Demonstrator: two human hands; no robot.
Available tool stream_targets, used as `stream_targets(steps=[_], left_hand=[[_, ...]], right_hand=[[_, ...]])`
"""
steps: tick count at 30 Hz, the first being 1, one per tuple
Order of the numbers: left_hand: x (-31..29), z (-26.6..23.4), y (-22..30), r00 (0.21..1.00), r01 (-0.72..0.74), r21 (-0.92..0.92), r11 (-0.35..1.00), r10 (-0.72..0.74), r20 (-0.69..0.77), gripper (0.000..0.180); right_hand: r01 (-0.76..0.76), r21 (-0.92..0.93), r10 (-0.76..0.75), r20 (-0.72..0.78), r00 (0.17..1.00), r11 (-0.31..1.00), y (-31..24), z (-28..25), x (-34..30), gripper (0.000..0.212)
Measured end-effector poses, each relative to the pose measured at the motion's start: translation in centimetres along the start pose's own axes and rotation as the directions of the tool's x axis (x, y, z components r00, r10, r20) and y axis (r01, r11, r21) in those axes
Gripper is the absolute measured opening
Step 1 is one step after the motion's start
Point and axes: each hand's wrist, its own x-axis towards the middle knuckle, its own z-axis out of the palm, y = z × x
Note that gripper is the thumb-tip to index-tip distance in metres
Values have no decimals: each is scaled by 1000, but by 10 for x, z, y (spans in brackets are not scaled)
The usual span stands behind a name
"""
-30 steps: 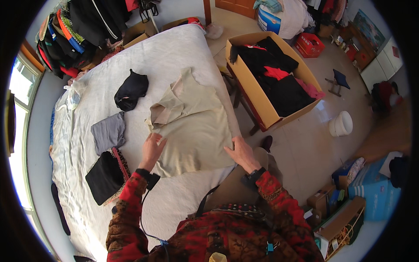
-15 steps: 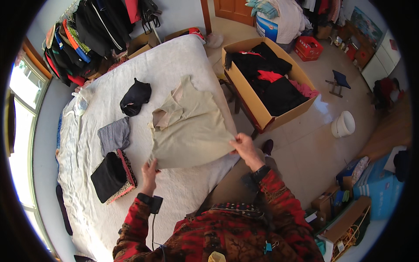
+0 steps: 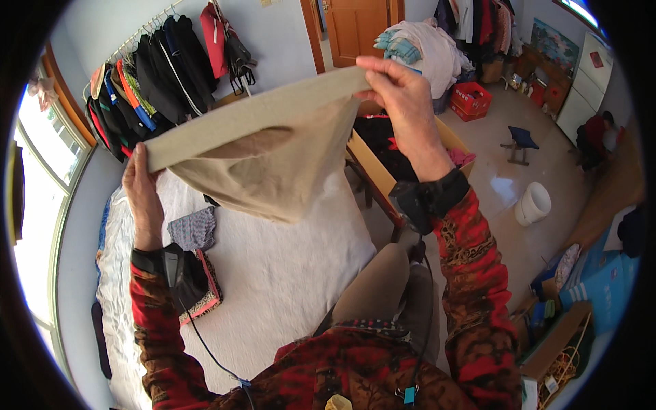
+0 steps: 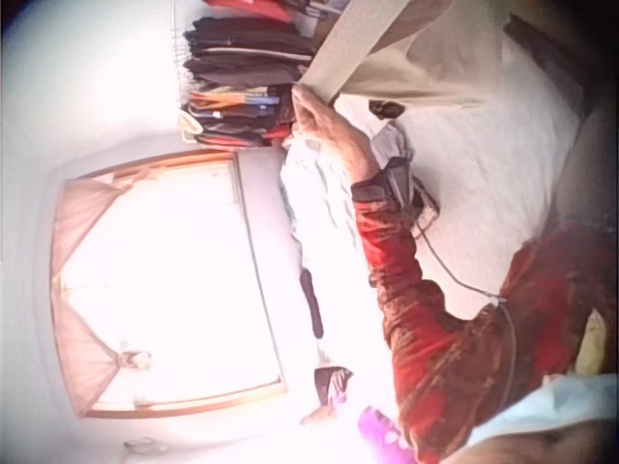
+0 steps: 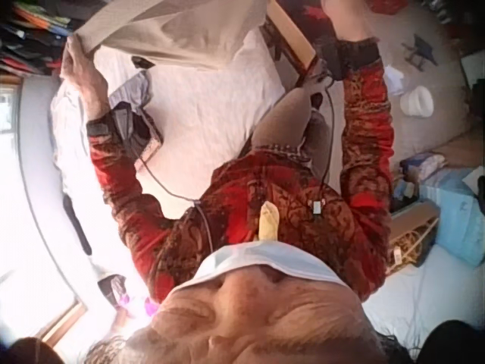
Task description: The person folds several garments on a bed, including a black cap, a beige top, black pants, a pink shirt, and a black mesh skirt. Each item is smoothed, folded, and stacked on the bed.
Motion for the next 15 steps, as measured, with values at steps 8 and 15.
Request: stream_targets(steps=[8,15], left_hand=[[36,4,27,998,-58,66,996,59,-21,23],[36,-2,-17,975,209,68,976,-213,62,33]], right_hand=[[128,-394,-123,38,992,910,-21,3,28,37],[310,-751,-349,114,930,582,63,4,23,28]])
